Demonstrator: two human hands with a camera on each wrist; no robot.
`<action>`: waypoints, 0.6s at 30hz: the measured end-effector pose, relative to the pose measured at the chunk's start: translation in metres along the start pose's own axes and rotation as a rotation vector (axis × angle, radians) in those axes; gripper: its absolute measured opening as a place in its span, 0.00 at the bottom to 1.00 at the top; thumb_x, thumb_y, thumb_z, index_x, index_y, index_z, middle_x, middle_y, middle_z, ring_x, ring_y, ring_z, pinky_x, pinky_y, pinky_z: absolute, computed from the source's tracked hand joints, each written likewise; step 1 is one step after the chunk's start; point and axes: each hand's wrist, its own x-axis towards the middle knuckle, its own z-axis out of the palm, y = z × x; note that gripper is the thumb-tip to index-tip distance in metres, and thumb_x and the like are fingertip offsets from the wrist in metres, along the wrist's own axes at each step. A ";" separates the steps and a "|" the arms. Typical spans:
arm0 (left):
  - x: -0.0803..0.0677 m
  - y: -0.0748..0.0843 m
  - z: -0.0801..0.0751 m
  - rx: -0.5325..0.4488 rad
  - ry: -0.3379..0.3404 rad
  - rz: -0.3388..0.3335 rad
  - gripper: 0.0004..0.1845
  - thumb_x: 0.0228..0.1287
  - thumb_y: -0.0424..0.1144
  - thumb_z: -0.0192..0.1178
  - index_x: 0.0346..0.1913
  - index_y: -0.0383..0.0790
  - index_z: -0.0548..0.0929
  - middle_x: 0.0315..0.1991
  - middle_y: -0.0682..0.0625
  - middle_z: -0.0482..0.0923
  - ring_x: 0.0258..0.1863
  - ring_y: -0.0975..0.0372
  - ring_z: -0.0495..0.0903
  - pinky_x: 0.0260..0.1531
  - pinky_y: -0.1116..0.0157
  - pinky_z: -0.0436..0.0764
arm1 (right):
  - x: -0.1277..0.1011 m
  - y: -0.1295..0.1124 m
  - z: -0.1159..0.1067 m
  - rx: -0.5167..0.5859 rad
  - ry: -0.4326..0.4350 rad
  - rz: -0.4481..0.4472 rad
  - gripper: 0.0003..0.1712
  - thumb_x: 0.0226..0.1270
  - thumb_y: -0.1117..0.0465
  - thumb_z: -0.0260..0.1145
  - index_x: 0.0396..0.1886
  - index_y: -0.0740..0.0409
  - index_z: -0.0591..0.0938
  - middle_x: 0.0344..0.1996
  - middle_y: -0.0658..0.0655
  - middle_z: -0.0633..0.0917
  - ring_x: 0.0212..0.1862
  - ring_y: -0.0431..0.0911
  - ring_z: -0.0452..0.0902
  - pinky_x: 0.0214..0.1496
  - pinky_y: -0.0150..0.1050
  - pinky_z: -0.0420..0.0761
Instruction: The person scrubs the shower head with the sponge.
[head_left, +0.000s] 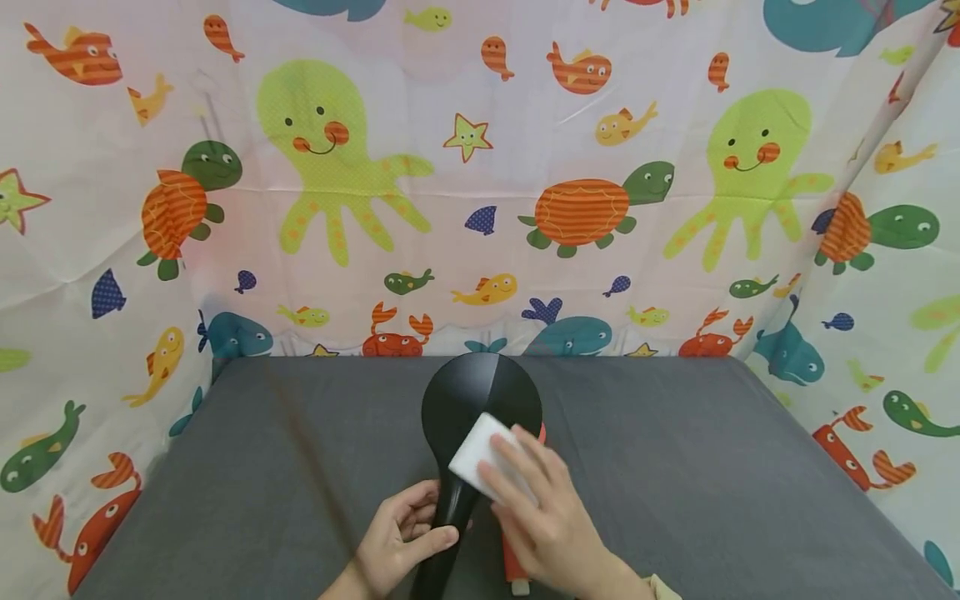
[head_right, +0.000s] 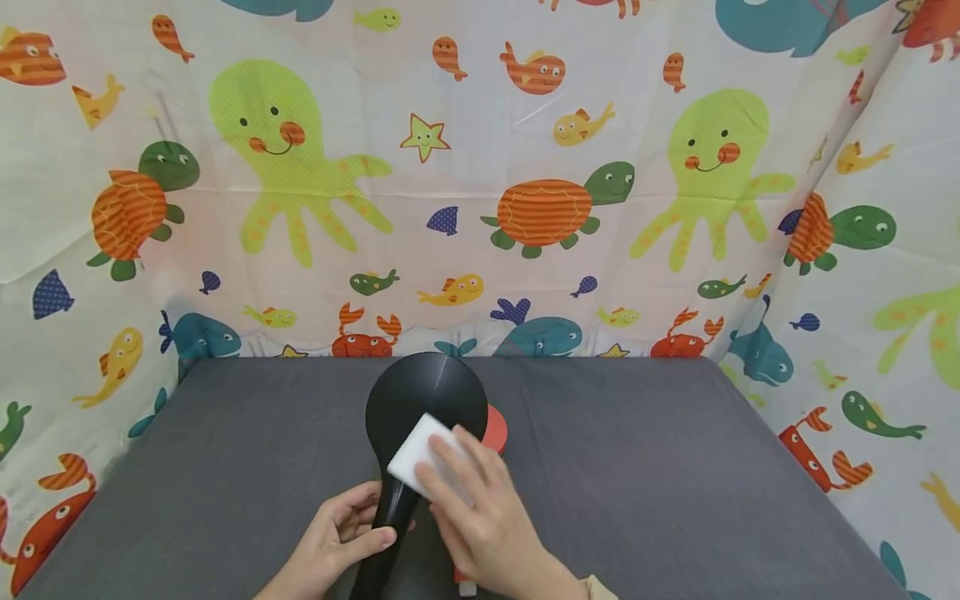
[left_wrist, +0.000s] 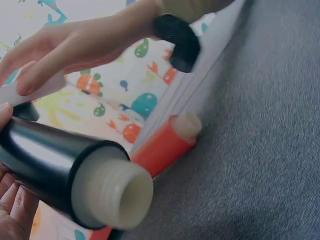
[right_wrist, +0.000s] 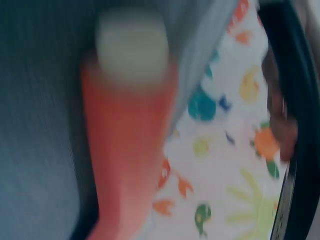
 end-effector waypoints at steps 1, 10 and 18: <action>0.000 0.000 0.000 -0.030 -0.005 0.010 0.20 0.62 0.22 0.54 0.54 0.14 0.66 0.44 0.43 0.81 0.43 0.58 0.81 0.39 0.66 0.80 | -0.002 -0.005 0.002 0.011 -0.024 -0.033 0.18 0.71 0.58 0.51 0.53 0.63 0.77 0.56 0.68 0.74 0.58 0.64 0.66 0.61 0.47 0.64; 0.000 0.000 -0.004 -0.024 -0.090 0.029 0.22 0.63 0.21 0.51 0.59 0.15 0.63 0.48 0.31 0.76 0.46 0.56 0.80 0.43 0.64 0.79 | 0.015 0.015 -0.008 -0.016 0.051 -0.008 0.18 0.69 0.58 0.52 0.51 0.63 0.79 0.55 0.68 0.75 0.58 0.63 0.66 0.62 0.47 0.62; 0.000 0.002 -0.002 0.143 -0.138 0.127 0.23 0.60 0.20 0.55 0.58 0.17 0.66 0.49 0.30 0.75 0.46 0.58 0.80 0.39 0.60 0.81 | 0.027 0.040 -0.026 -0.056 0.111 0.332 0.24 0.70 0.50 0.51 0.56 0.62 0.75 0.61 0.63 0.70 0.62 0.58 0.63 0.53 0.57 0.69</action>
